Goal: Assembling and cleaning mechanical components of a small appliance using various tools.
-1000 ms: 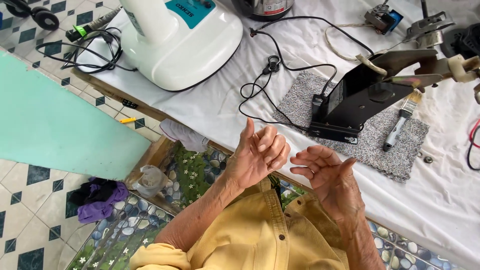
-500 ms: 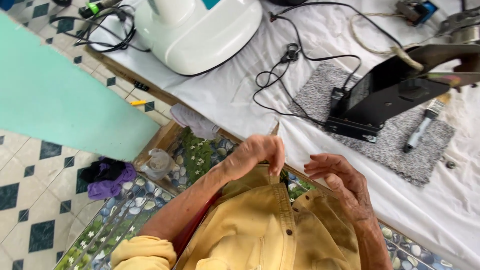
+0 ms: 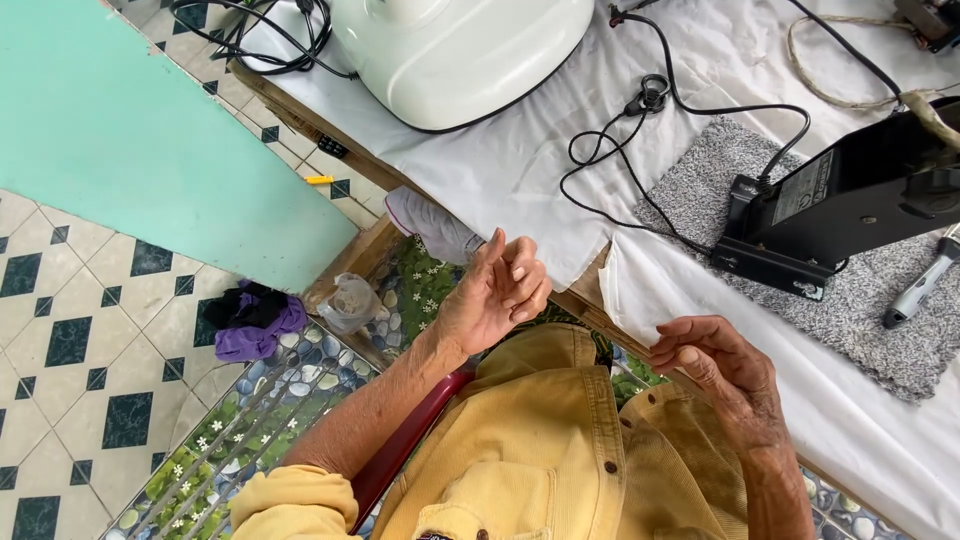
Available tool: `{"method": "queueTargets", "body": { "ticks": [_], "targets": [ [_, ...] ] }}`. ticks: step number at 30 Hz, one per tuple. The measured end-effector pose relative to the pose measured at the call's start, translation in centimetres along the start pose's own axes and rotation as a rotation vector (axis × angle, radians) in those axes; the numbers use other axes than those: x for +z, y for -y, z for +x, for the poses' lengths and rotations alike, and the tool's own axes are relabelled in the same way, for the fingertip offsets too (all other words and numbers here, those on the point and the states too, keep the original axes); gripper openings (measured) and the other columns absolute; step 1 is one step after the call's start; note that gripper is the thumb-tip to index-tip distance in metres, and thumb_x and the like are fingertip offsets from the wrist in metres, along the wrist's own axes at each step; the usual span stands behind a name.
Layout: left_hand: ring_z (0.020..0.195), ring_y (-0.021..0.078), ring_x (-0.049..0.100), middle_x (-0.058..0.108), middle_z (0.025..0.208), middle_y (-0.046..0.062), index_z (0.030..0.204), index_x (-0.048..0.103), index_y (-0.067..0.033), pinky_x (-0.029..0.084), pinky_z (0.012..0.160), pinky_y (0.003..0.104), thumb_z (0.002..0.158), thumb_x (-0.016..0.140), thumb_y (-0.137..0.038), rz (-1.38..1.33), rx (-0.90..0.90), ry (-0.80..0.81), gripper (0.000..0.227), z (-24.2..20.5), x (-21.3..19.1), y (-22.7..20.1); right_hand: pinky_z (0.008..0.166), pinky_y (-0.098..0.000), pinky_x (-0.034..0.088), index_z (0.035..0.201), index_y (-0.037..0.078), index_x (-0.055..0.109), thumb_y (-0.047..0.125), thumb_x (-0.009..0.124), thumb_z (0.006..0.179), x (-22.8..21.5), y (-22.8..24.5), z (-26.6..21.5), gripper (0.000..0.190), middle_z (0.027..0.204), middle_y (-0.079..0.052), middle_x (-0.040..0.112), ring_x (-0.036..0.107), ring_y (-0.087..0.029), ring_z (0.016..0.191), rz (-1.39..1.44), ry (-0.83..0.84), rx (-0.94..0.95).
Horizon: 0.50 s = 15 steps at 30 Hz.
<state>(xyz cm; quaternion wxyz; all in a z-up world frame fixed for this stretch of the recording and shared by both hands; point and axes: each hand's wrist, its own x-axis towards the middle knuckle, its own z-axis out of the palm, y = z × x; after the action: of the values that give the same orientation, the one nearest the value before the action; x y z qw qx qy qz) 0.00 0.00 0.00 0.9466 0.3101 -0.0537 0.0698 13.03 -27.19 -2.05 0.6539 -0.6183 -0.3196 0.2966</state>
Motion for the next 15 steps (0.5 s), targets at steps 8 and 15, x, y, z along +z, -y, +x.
{"method": "queueTargets", "body": {
  "ticks": [8,15],
  "targets": [
    [0.055,0.0137,0.040,0.040,0.059,0.001,0.083,0.054,-0.0128,0.039,0.054,0.024,0.104,0.048,-0.047,0.047,0.019,-0.016,0.041,0.03,0.09,0.58,0.085,-0.0374,0.065,0.117,-0.002,0.067,0.017,0.062,0.097,0.17,0.01,-0.14,0.029,0.097,-0.014,0.072,0.074,-0.024,0.085,0.025,-0.075,0.038],
    [0.058,0.0128,0.039,0.041,0.062,0.001,0.083,0.055,-0.0119,0.042,0.057,0.024,0.105,0.048,-0.044,0.047,0.040,-0.028,0.039,0.20,0.64,0.79,0.086,-0.0377,0.066,0.116,-0.002,0.067,0.017,0.062,0.097,0.02,-0.47,-0.22,0.027,0.100,-0.014,0.071,0.075,-0.025,0.086,0.028,-0.090,0.034]
  ]
}}
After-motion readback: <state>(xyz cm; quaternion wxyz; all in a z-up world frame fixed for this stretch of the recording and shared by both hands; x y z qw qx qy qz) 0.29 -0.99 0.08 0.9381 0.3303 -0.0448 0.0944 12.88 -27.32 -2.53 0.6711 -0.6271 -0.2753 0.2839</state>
